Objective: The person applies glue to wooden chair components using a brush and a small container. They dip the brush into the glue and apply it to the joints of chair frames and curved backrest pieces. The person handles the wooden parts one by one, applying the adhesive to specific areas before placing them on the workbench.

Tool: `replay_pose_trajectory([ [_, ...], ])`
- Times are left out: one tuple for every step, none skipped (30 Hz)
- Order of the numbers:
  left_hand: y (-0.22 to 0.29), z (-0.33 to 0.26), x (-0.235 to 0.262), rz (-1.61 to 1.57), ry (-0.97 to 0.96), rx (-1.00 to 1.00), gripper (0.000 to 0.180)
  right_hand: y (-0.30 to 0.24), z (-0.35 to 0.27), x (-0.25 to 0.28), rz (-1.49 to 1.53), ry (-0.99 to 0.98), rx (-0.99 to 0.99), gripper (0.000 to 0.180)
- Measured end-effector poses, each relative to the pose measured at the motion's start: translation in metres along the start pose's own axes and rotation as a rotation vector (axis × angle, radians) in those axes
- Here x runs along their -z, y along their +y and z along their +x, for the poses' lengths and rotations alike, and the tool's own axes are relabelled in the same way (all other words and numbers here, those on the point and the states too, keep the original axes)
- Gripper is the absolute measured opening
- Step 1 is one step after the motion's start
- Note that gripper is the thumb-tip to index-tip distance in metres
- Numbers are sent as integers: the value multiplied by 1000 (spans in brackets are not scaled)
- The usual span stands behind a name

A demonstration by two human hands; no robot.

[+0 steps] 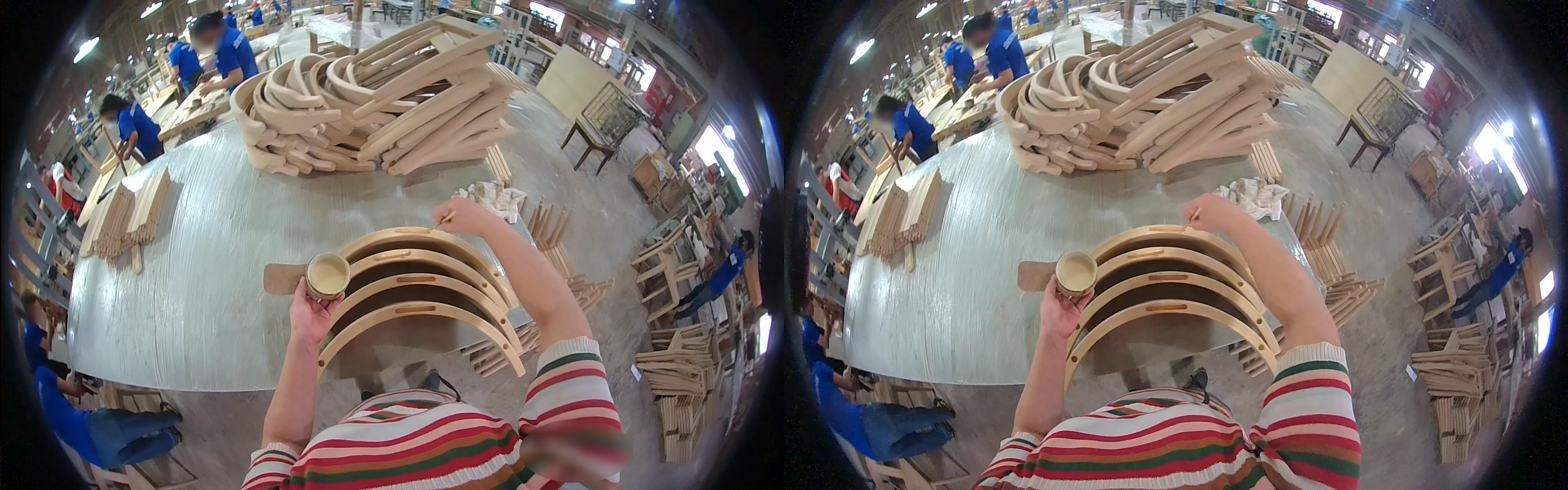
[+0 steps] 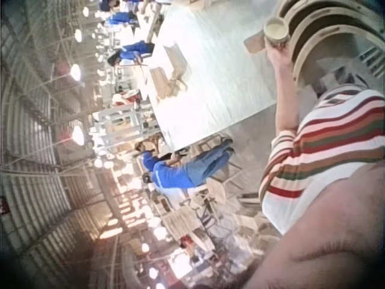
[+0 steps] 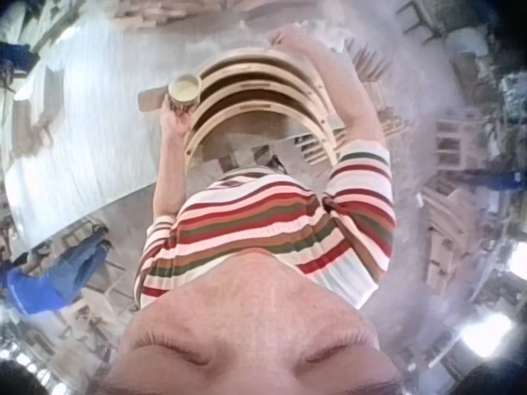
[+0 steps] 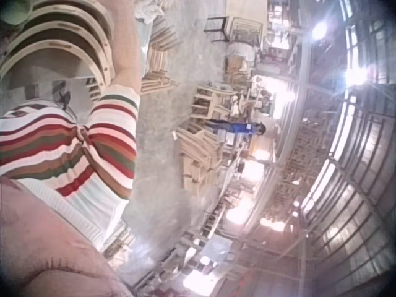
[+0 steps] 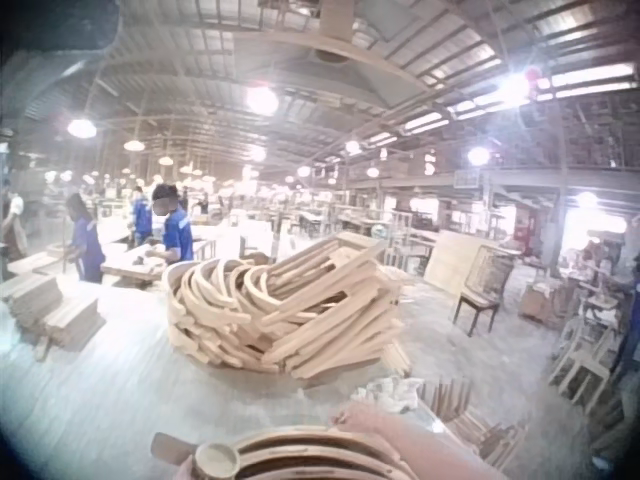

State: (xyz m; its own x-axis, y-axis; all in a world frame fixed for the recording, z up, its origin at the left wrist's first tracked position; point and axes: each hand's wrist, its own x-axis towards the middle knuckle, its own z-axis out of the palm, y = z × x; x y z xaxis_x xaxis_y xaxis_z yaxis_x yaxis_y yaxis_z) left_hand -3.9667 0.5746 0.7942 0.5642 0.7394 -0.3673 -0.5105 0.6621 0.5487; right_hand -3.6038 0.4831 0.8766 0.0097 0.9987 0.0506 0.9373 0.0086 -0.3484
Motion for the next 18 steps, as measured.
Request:
replay_pose_trajectory([
  [-5, 4, -9, 3, -9, 1, 38, 3, -8, 3, 76, 24, 85, 12],
  [-11, 8, -19, 19, -14, 7, 37, 8, -18, 4, 152, 45, 170, 10],
  [-18, 12, -32, 37, -19, 16, 36, 16, -31, 7, 224, 176, 137, 9],
  [-28, 18, -45, 55, -26, 27, 35, 24, -45, 9, 295, 309, 101, 8],
  [-37, 24, -58, 79, -43, 51, 35, 32, -59, 9, 367, 440, 73, 7],
  [-51, 34, -73, 97, -73, 86, 34, 49, -80, 5, 638, 605, -102, 6],
  [-66, 44, -90, 116, -102, 122, 34, 66, -105, 0, 909, 770, -278, 6],
  [-79, 56, -104, 172, -141, 174, 32, 81, -128, -7, 1058, 936, -357, 6],
  [-98, 66, -127, 212, -105, 227, 31, 96, -156, -17, 1198, 1108, -442, 7],
  [-120, 77, -150, 299, -131, 273, 30, 110, -185, -30, 1394, 1244, -471, 8],
  [-142, 89, -170, 387, -154, 318, 30, 120, -211, -47, 1595, 1377, -493, 9],
  [-163, 103, -188, 457, -221, 404, 30, 128, -233, -63, 1779, 1444, -576, 10],
  [-185, 119, -203, 525, -285, 488, 30, 134, -251, -76, 1968, 1501, -660, 13],
  [-207, 133, -214, 587, -288, 486, 32, 134, -260, -90, 2057, 1555, -642, 16],
  [-220, 152, -214, 686, -353, 510, 32, 130, -261, -101, 2159, 1593, -621, 20],
  [-242, 166, -225, 747, -343, 554, 32, 128, -270, -108, 2196, 1582, -611, 21],
  [-265, 177, -237, 808, -333, 600, 33, 126, -278, -114, 2232, 1574, -602, 22],
  [-284, 187, -246, 857, -342, 610, 33, 125, -286, -118, 2264, 1573, -583, 24],
])
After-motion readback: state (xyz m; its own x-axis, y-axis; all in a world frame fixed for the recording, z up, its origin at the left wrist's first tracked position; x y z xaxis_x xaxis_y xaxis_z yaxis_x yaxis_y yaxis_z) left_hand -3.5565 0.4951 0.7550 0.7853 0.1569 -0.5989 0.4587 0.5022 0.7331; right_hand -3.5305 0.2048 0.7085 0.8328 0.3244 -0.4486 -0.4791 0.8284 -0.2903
